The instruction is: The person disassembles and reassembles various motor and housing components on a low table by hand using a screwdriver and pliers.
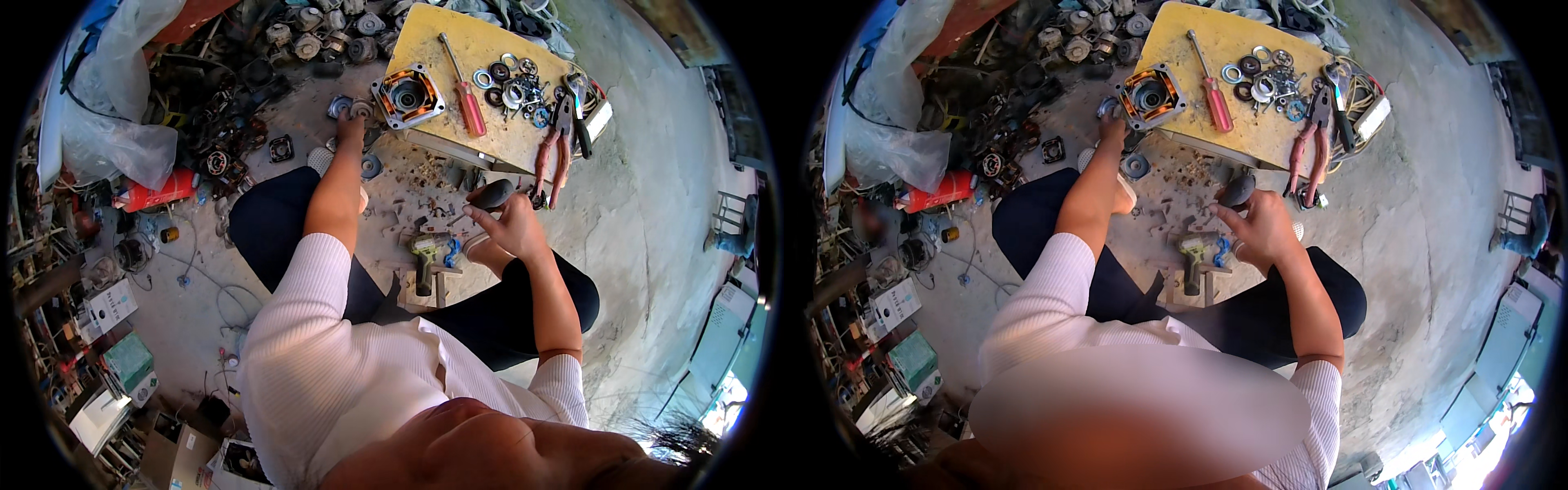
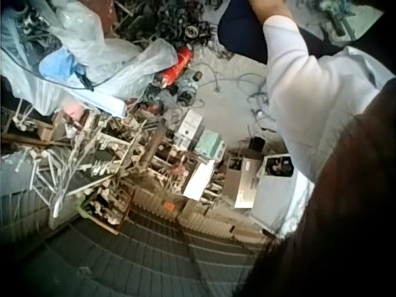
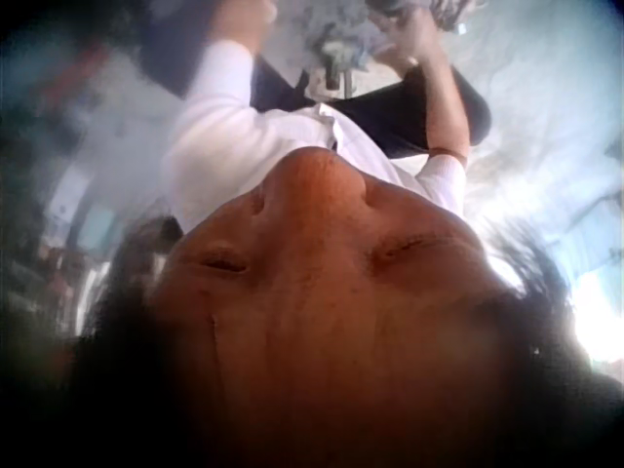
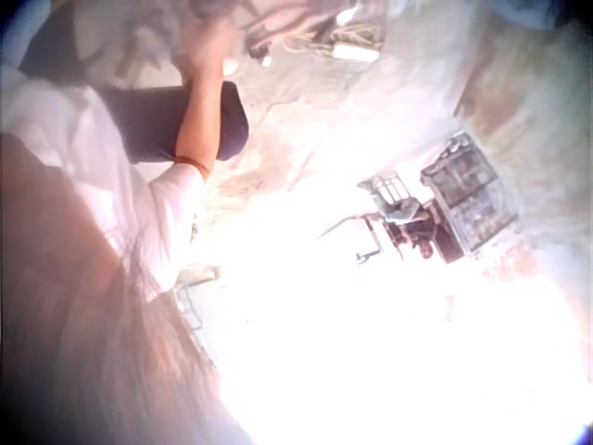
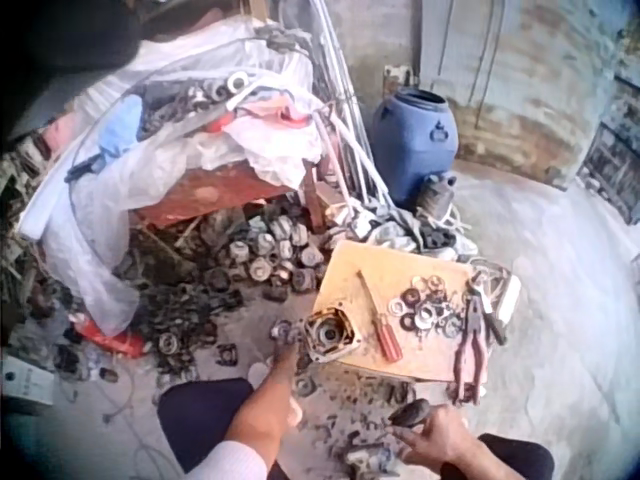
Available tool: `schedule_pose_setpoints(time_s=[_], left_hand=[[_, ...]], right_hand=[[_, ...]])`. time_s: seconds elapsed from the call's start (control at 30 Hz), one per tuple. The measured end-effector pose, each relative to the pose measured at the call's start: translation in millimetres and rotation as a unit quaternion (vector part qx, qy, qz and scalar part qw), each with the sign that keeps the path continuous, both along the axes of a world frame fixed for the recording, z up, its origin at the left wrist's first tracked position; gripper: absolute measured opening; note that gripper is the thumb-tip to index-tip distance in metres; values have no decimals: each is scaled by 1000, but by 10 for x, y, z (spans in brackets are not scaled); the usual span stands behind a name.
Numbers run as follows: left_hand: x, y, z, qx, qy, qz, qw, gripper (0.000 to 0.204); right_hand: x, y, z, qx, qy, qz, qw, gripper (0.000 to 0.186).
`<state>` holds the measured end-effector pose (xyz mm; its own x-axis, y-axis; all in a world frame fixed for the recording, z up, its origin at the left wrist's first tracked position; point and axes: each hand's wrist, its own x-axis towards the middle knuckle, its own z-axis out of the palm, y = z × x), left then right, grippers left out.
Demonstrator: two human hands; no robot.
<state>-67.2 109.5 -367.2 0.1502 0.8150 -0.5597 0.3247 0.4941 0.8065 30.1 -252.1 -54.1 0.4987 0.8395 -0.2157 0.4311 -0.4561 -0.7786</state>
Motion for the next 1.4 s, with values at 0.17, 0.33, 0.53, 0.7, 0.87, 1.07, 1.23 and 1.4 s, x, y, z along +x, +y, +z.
schedule_pose_setpoints(time_s=[0.17,0.33,0.53,0.7,0.87,1.07,1.23,1.4], left_hand=[[-275,385,-429,93,72,-58,991,62],[-3,287,-112,182,179,-165,953,57],[124,390,996,267,-6,-30,963,43],[138,412,2290,320,-139,-90,933,39],[185,-305,3634,272,-64,-326,903,52],[143,-379,3580,315,-152,-340,873,49],[203,-316,3632,310,-195,-326,872,49],[183,-194,3574,387,-94,-338,853,48]], right_hand=[[-18,70,-173,9,-24,26,999,55],[36,-29,-163,-56,-47,48,996,23],[16,20,339,-6,-52,28,998,28],[20,57,564,106,-71,-17,992,39],[268,68,631,204,21,-140,969,41],[580,177,846,465,277,-247,804,24],[743,347,790,374,-142,-132,907,16],[762,736,659,235,-236,52,941,27]])
